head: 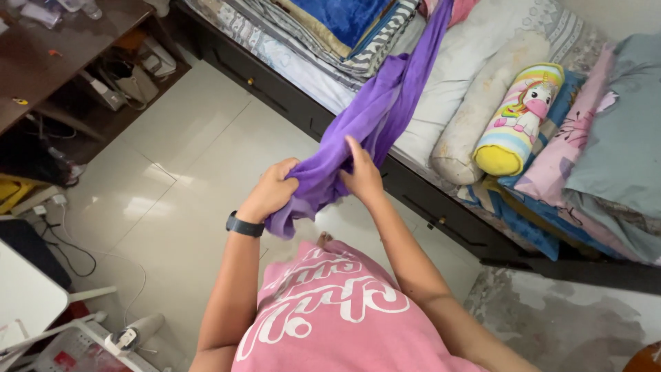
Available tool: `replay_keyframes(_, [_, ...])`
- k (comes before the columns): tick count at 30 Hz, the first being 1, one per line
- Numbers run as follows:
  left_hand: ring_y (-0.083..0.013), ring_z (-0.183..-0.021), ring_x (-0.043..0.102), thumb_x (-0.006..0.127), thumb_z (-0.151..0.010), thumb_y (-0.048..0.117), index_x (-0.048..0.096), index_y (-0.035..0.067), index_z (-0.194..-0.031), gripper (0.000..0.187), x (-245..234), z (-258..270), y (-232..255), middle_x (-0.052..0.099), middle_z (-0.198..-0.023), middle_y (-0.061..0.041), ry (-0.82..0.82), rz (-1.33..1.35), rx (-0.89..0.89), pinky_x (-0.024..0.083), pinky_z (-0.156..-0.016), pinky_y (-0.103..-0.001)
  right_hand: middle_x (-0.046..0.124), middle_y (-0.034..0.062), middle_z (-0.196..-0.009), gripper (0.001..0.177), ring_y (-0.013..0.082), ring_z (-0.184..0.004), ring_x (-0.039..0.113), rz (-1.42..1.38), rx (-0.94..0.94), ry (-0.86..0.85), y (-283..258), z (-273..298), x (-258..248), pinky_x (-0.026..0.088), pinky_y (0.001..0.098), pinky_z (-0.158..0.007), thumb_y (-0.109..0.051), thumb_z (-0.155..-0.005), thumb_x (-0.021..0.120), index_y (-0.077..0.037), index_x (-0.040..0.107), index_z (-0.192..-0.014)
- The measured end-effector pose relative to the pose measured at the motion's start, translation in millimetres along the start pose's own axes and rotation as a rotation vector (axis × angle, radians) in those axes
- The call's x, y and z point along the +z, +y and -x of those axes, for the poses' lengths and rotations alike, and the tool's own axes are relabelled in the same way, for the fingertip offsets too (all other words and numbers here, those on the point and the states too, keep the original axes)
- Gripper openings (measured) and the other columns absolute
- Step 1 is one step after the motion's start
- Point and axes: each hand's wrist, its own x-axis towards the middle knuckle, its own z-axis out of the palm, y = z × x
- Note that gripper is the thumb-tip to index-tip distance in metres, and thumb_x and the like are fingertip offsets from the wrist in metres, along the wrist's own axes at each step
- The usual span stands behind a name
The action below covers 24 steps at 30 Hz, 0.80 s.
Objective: Folding multiple blankets (a blue/beige one and a purple one) on a bed.
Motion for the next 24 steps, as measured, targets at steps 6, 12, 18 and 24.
replay_keyframes(6, [-0.0087, -0.081, 0.057, 0.048, -0.079, 0.000, 0.068, 0.000, -0.101, 0.030, -50.5, 37.8, 29.0, 0.064, -0.084, 0.000, -0.155, 0.139, -0.037, 0.049, -0.074, -0.026, 0.060, 0.0234, -0.121, 0.068, 0.0403, -0.107, 0.062, 0.124, 0.061, 0.017, 51.0, -11.0, 42.2, 0.051, 0.0443, -0.088, -0.013, -0.082, 0.077, -0.015, 0.052, -0.144])
replay_keyframes(12, [-0.0122, -0.081, 0.060, 0.054, -0.085, 0.011, 0.070, -0.001, -0.101, 0.025, -84.4, 61.2, 28.3, 0.066, -0.084, -0.002, -0.002, 0.088, -0.022, 0.051, -0.074, -0.028, 0.066, 0.0180, -0.099, 0.012, 0.0390, -0.098, 0.063, -0.010, -0.176, -0.024, 6.9, -8.1, 59.6, 0.050, 0.0465, -0.083, -0.015, -0.100, 0.062, -0.004, 0.064, -0.103])
replay_keyframes(18, [-0.0304, -0.104, 0.068, 0.085, -0.072, 0.023, 0.063, 0.004, -0.121, 0.057, -68.8, 55.2, 7.6, 0.070, -0.111, -0.015, 0.261, -0.229, 0.165, 0.054, -0.092, -0.037, 0.059, 0.0220, -0.083, 0.023, 0.0414, -0.075, 0.060, -0.186, -0.171, 0.028, -70.6, 0.5, 45.3, 0.047, 0.0440, -0.067, -0.018, -0.102, 0.062, 0.001, 0.053, -0.092])
replay_keyframes(24, [-0.0443, -0.111, 0.061, 0.081, -0.060, 0.011, 0.060, -0.003, -0.127, 0.072, -30.8, 20.9, -52.7, 0.065, -0.121, -0.028, 0.239, -0.306, 0.455, 0.049, -0.091, -0.044, 0.068, 0.0119, -0.083, 0.020, 0.0242, -0.076, 0.064, -0.638, -0.226, -0.282, -119.3, 26.7, 55.9, 0.053, 0.0345, -0.071, -0.019, -0.104, 0.057, -0.003, 0.066, -0.096])
